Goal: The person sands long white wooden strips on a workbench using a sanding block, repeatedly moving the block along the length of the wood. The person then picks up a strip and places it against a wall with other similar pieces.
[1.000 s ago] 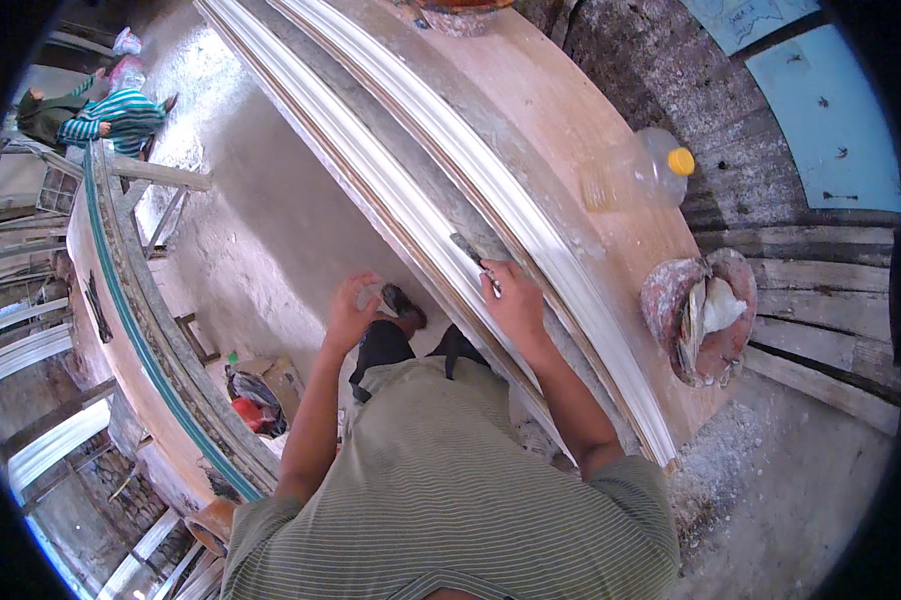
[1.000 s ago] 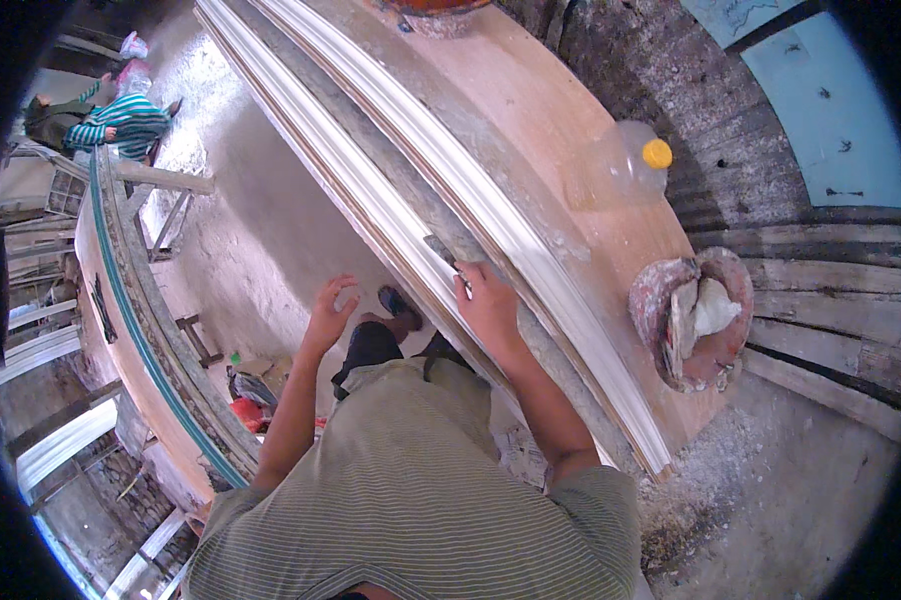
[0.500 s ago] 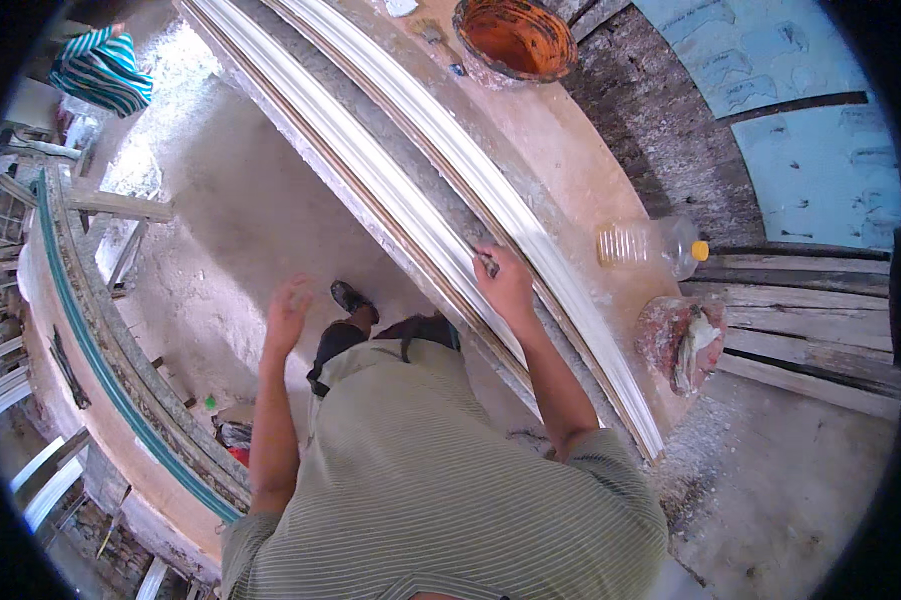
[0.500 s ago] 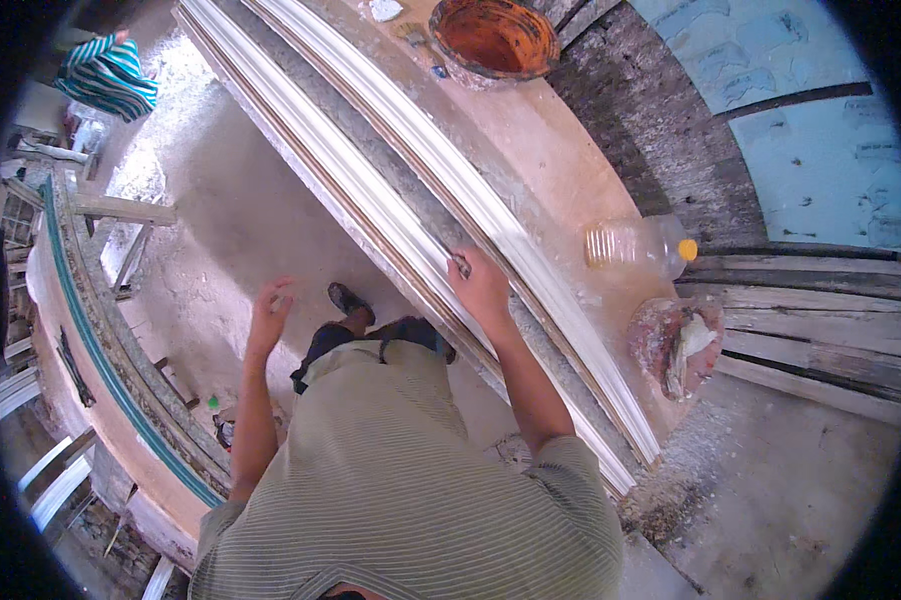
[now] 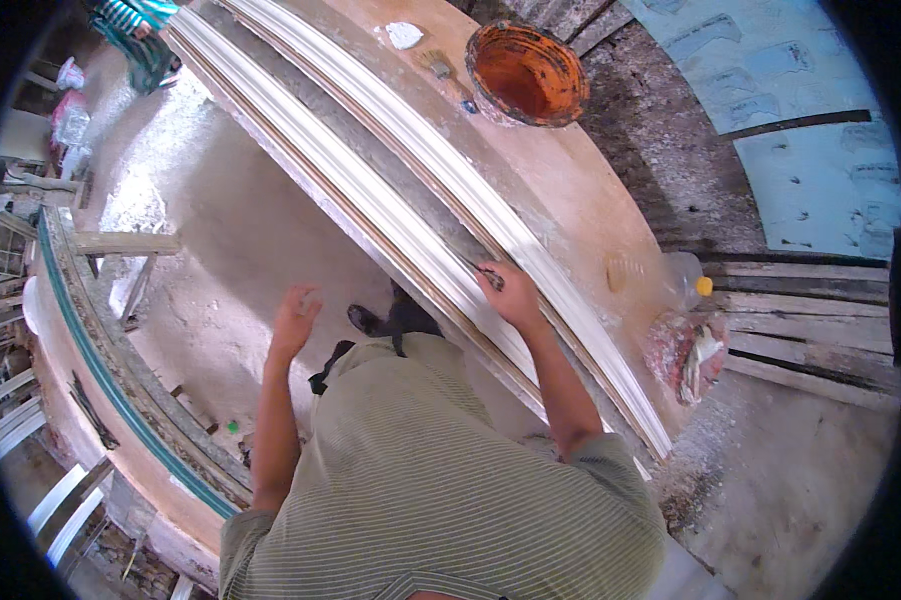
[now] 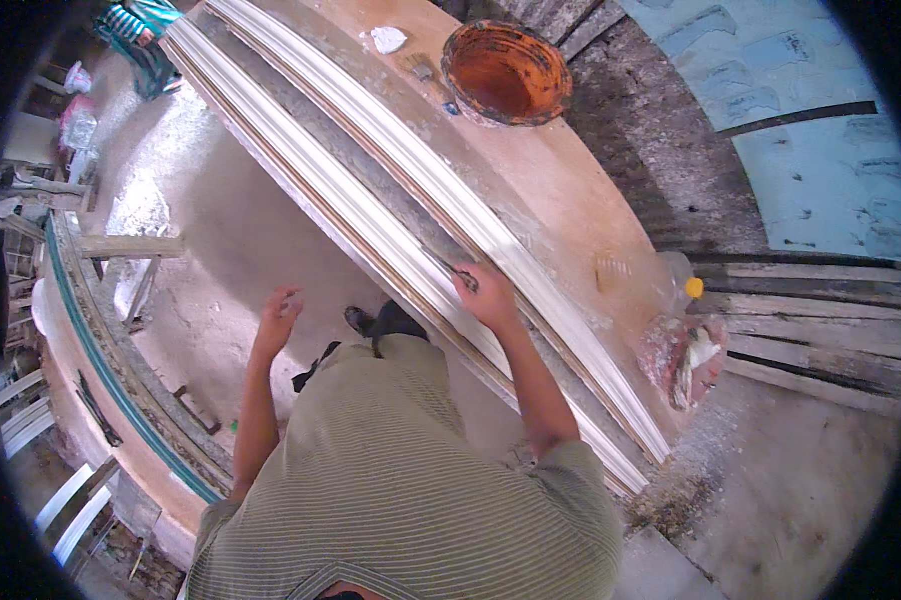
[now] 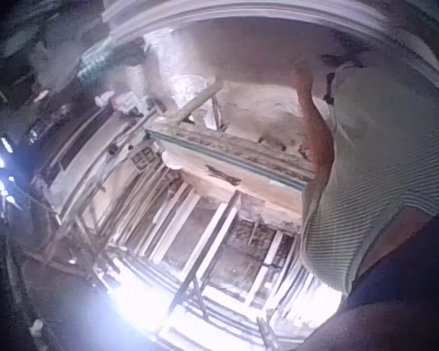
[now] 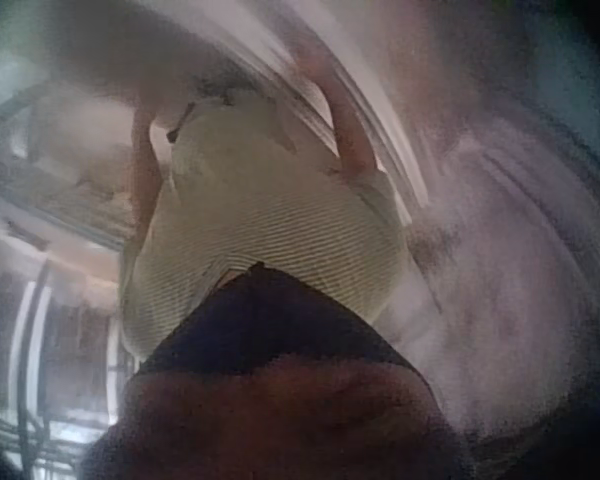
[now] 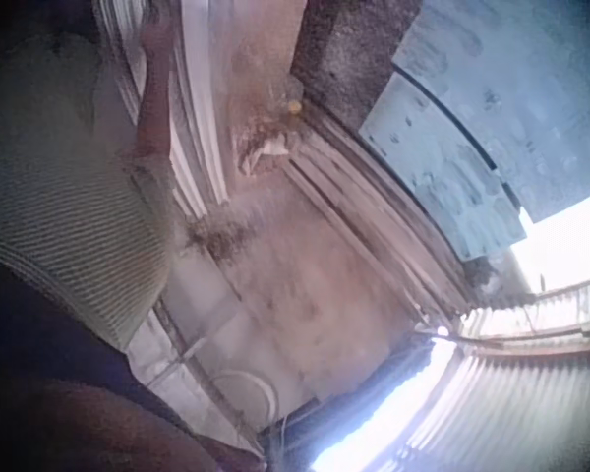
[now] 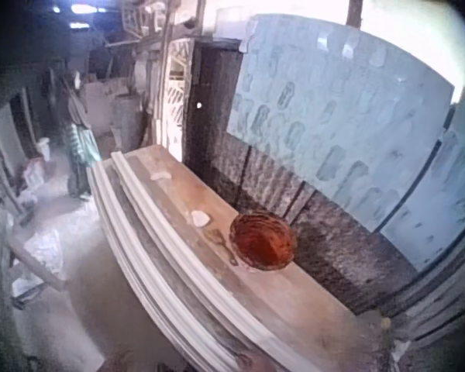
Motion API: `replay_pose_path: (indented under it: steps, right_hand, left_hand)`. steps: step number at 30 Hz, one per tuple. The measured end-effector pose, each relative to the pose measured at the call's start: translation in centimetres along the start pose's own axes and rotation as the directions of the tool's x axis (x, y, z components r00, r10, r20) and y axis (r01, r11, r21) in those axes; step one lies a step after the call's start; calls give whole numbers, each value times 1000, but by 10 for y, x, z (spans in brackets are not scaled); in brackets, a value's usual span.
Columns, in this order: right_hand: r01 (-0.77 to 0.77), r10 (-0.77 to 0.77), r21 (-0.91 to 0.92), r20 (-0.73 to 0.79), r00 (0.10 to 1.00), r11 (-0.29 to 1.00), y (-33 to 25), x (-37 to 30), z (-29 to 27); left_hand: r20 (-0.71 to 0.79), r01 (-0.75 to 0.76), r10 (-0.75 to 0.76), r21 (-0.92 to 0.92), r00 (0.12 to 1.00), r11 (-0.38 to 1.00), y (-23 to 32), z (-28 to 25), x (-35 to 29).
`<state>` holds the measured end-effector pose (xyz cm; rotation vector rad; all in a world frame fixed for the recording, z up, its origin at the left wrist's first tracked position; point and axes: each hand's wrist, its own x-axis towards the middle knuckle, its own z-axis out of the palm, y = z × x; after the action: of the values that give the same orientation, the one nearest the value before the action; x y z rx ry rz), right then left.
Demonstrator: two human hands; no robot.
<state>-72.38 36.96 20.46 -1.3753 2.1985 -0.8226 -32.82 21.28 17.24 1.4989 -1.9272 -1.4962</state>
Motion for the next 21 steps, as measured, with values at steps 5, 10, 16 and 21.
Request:
replay_pose_path:
  steps: [5, 10, 16, 21]
  right_hand:
    - [82, -78, 100, -52, 996, 992, 2, 2, 4]
    - [39, -35, 95, -38, 999, 995, -8, 31, 32]
    - [6, -10, 114, 34, 999, 993, -40, 87, 52]
    - [107, -108, 79, 10, 994, 991, -74, 136, 70]
  left_hand:
    - [101, -16, 9, 68, 995, 998, 28, -5, 28]
    - [95, 40, -49, 101, 994, 994, 37, -8, 55]
    - [79, 14, -23, 113, 997, 994, 53, -17, 71]
    - [92, 39, -47, 94, 995, 995, 52, -45, 88]
